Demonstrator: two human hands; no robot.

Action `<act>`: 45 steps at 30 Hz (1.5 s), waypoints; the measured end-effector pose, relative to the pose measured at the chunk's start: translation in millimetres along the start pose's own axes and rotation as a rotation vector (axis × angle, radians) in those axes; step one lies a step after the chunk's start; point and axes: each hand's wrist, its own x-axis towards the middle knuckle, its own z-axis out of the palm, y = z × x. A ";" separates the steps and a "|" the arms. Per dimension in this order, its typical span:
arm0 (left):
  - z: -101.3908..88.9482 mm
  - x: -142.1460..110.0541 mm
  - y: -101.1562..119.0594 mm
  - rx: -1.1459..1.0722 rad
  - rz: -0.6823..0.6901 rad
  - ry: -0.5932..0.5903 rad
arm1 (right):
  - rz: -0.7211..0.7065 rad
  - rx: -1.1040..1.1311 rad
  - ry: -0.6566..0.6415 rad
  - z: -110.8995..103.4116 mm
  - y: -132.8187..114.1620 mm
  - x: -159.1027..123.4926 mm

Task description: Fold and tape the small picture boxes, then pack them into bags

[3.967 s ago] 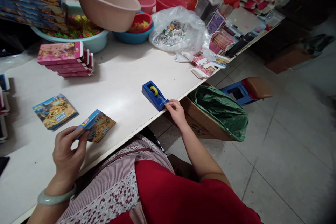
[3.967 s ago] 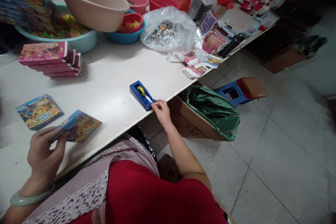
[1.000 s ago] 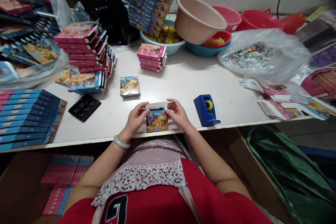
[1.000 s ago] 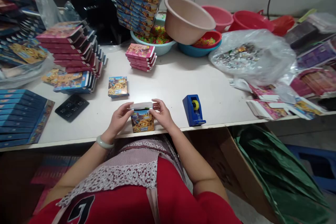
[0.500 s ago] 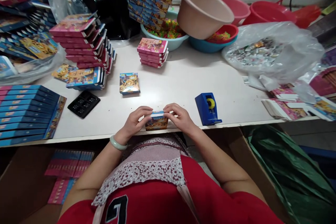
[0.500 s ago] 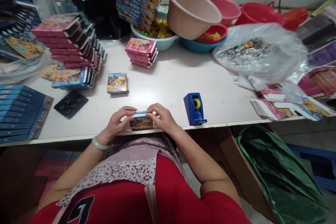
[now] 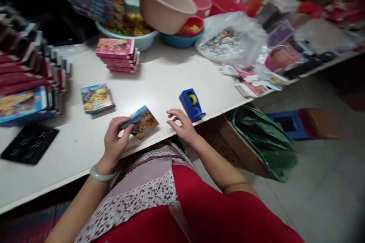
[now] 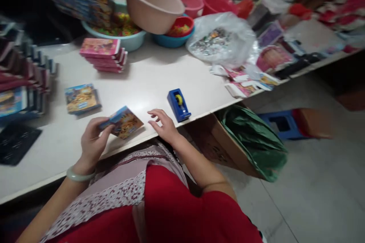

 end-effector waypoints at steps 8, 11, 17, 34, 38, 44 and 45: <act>18.0 5.8 -11.4 0.175 0.227 -0.007 | 0.489 -0.675 0.113 -117.1 34.1 -25.6; 15.8 6.3 -11.5 0.197 0.223 -0.011 | 0.530 -0.571 0.095 -112.6 40.3 -21.5; 17.8 6.9 -8.9 0.227 0.238 0.005 | 0.551 0.046 0.400 -88.8 61.5 -42.7; 10.9 19.0 9.7 0.308 0.331 -0.194 | 0.508 0.726 -0.133 27.9 -45.3 19.4; 7.8 24.4 11.8 0.417 0.392 -0.370 | 0.500 0.664 -0.201 54.7 -38.4 42.5; 4.0 24.6 -0.5 0.138 0.122 -0.315 | 0.435 0.178 -0.248 62.2 -18.8 57.8; -2.5 29.2 -8.1 0.100 0.035 -0.266 | 0.407 0.104 -0.267 61.9 -16.1 60.0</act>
